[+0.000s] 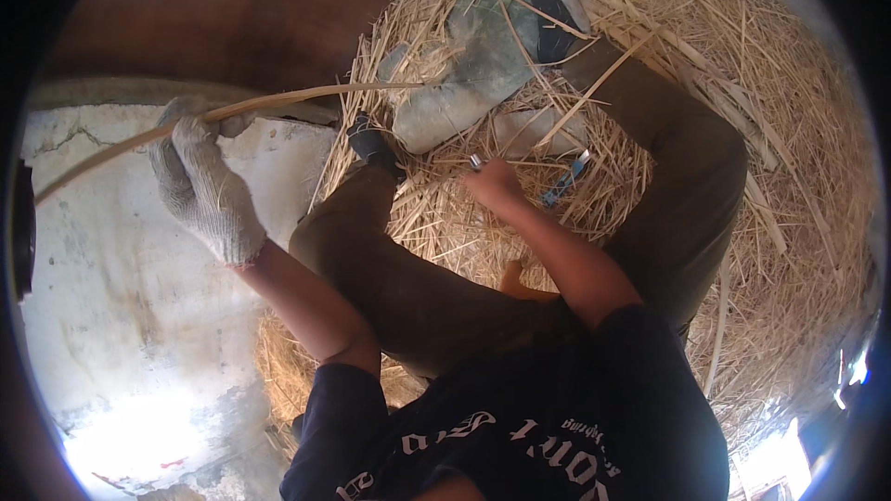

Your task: The person sits on a pile of straw and uses a large knife to split a long bamboo stick into thin strips. They then switch to a smaller blue utility knife to further refine and smooth the strips, holding them against a stone block for support.

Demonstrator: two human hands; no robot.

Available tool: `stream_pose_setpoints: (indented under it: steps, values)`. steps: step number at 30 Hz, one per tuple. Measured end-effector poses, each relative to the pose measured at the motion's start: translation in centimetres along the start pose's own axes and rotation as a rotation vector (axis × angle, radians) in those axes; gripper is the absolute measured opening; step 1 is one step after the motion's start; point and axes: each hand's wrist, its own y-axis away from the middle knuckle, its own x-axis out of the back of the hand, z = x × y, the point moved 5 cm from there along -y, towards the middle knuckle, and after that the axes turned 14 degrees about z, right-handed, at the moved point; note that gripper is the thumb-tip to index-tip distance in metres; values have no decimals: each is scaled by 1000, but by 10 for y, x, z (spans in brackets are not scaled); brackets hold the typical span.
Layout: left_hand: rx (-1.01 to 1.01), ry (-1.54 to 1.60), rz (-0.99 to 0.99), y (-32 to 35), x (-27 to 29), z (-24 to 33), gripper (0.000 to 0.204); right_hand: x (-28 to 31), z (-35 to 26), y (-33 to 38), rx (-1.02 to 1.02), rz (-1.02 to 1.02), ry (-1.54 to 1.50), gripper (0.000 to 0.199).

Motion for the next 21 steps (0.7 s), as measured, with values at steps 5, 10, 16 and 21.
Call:
stream_pose_setpoints:
  steps: [5,10,16,21]
  values:
    - [15,-111,111,-10,20,-14,24,8,-41,26,22,-88,-207,24]
    - [65,-124,144,-14,27,-17,29,32,-109,46,326,-48,-243,25]
    - [6,-256,95,-5,14,-15,28,-29,39,-19,69,-9,77,24]
    - [-69,-352,150,-5,10,12,17,-8,-19,4,92,-50,-184,26]
